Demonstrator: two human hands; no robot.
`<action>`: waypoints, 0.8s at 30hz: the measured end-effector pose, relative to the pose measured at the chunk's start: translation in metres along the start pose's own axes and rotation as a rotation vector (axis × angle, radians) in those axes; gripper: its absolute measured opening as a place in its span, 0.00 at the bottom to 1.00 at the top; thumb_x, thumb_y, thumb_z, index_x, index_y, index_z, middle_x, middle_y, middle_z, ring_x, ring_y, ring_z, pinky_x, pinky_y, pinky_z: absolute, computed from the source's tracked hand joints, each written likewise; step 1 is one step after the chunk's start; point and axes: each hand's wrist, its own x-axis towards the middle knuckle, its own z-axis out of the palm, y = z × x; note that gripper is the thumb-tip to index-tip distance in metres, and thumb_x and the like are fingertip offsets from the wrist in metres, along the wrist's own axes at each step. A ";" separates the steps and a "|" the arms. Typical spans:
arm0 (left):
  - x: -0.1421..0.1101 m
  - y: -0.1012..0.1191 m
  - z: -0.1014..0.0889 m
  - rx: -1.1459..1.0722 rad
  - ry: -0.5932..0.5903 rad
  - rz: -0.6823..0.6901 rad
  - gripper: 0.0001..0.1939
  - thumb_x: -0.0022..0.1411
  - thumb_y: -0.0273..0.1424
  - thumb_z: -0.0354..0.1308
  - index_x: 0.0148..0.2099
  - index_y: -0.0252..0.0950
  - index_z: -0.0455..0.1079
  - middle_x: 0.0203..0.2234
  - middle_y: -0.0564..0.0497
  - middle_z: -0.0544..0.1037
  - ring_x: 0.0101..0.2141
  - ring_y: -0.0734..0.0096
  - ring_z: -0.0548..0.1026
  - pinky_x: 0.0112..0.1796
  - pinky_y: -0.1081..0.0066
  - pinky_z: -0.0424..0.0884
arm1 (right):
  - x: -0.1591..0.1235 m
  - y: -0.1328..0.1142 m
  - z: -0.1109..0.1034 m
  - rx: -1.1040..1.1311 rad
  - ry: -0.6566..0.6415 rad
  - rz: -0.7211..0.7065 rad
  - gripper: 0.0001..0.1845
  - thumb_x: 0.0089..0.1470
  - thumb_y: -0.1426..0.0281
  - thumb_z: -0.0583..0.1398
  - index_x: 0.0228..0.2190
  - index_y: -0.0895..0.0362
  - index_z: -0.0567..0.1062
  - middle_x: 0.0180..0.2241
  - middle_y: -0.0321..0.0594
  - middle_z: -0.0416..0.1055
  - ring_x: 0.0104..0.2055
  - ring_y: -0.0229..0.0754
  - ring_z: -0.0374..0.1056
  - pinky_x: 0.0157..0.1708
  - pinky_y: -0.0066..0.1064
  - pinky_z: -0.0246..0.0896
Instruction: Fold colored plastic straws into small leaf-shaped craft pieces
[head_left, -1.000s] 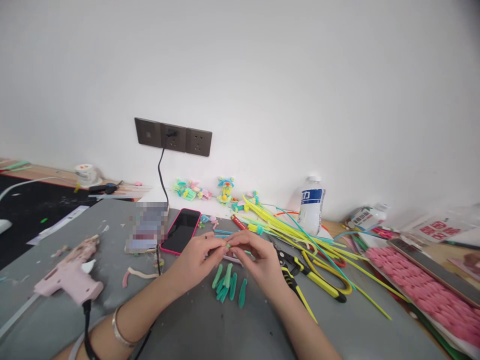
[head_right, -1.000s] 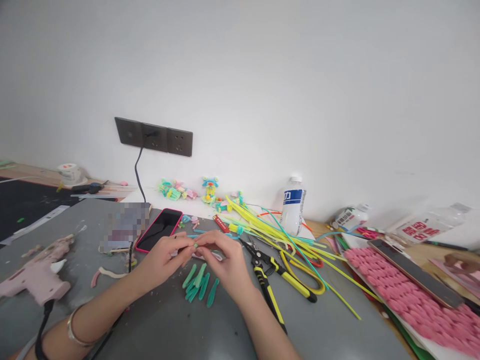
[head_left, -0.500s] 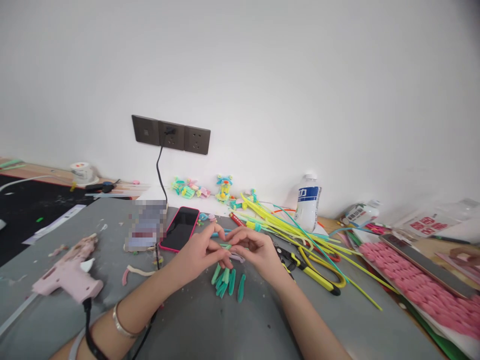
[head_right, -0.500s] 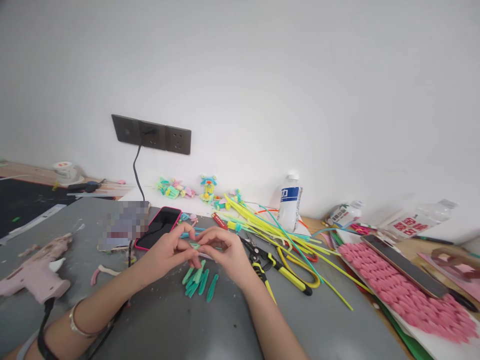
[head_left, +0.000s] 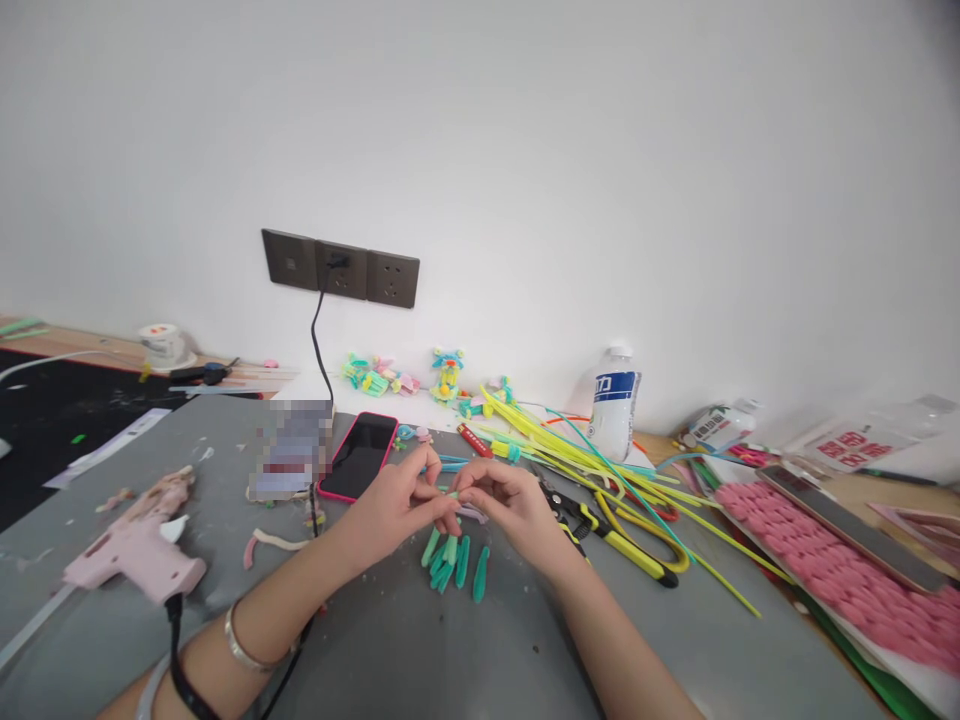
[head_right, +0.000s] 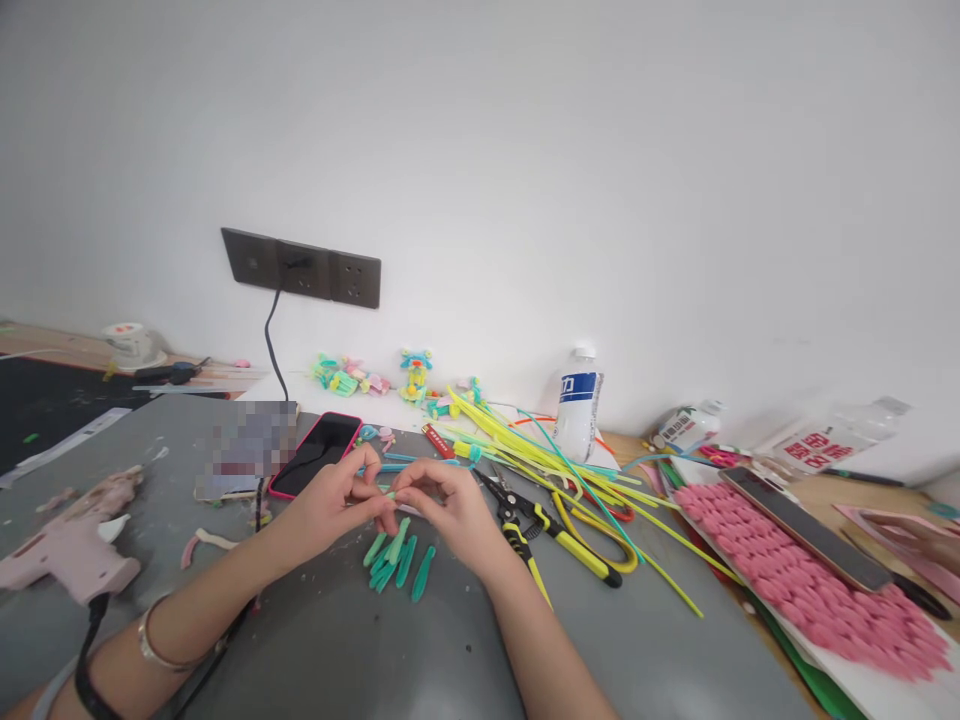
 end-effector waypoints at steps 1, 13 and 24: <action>-0.001 0.001 0.000 -0.013 -0.008 -0.005 0.15 0.66 0.36 0.54 0.35 0.42 0.48 0.25 0.52 0.81 0.29 0.67 0.79 0.33 0.70 0.70 | 0.000 -0.001 0.000 0.008 -0.013 0.005 0.14 0.57 0.59 0.61 0.28 0.57 0.74 0.29 0.38 0.72 0.30 0.38 0.69 0.31 0.28 0.65; 0.006 -0.006 -0.012 0.072 0.175 -0.070 0.19 0.68 0.47 0.42 0.36 0.37 0.61 0.21 0.52 0.76 0.22 0.70 0.70 0.27 0.72 0.66 | 0.001 0.003 -0.007 -0.154 -0.268 -0.005 0.12 0.59 0.61 0.61 0.28 0.56 0.76 0.33 0.39 0.70 0.37 0.41 0.68 0.40 0.33 0.67; 0.007 -0.010 -0.014 0.414 0.204 -0.058 0.17 0.68 0.40 0.45 0.31 0.38 0.64 0.18 0.55 0.73 0.22 0.69 0.71 0.29 0.72 0.62 | 0.001 0.016 0.004 -0.149 -0.200 0.025 0.09 0.55 0.63 0.64 0.30 0.55 0.79 0.32 0.39 0.73 0.36 0.41 0.72 0.36 0.32 0.71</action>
